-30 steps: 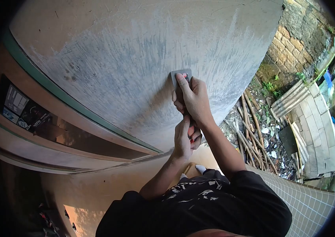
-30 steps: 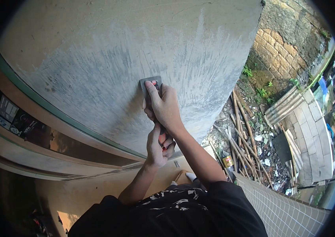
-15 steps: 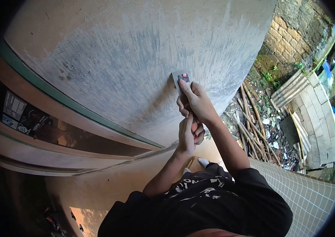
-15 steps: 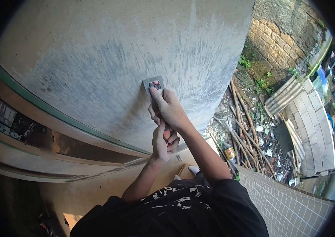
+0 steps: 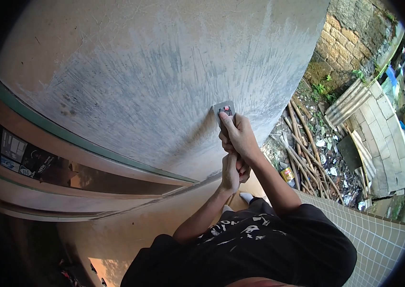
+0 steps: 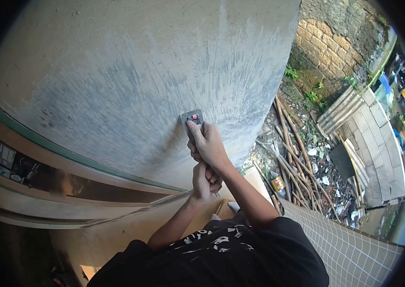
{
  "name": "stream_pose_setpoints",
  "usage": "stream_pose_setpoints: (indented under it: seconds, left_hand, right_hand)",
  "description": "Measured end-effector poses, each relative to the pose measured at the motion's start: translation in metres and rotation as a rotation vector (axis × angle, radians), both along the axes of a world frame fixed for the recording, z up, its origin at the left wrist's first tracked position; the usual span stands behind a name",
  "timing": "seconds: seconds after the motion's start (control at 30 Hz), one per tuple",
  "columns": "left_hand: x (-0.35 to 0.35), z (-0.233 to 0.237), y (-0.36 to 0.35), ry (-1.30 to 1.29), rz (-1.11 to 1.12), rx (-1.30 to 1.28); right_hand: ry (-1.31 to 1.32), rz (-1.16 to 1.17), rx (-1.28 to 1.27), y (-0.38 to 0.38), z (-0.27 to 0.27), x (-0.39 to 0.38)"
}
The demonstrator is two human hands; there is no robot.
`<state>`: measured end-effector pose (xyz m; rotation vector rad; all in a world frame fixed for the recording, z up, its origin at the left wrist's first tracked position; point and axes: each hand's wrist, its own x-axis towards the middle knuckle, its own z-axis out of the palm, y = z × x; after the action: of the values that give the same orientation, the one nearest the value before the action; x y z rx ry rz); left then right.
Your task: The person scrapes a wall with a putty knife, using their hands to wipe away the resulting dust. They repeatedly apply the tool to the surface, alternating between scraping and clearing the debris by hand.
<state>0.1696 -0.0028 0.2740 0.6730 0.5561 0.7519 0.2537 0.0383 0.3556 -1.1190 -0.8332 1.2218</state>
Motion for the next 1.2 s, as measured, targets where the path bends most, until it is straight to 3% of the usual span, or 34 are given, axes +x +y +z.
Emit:
stream_pose_setpoints:
  seconds: [0.1, 0.17, 0.27, 0.37, 0.63, 0.8, 1.2]
  left_hand:
    - [0.011, 0.03, 0.019, -0.034, 0.01, 0.162]
    - [0.018, 0.009, 0.017, -0.091, 0.02, 0.155]
    - [0.024, -0.022, 0.0, 0.008, 0.007, -0.046]
    - [0.033, -0.004, -0.008, 0.026, -0.025, -0.132]
    - [0.031, -0.018, 0.007, 0.066, 0.089, 0.087]
    - [0.037, -0.028, 0.013, 0.062, 0.105, 0.155]
    - [0.053, -0.029, 0.012, -0.056, 0.099, 0.127]
  right_hand:
    - [0.068, -0.039, 0.141, 0.006, 0.035, 0.01]
    - [0.036, -0.022, 0.152, 0.006, 0.016, 0.016]
    - [0.089, -0.116, -0.024, 0.0, -0.036, 0.025]
    - [-0.023, -0.064, -0.09, -0.006, -0.007, 0.033]
    - [-0.005, -0.084, 0.069, 0.003, -0.01, 0.03]
    - [0.005, -0.058, 0.04, 0.01, -0.018, 0.035]
    - [-0.095, -0.082, 0.024, 0.009, -0.01, 0.048]
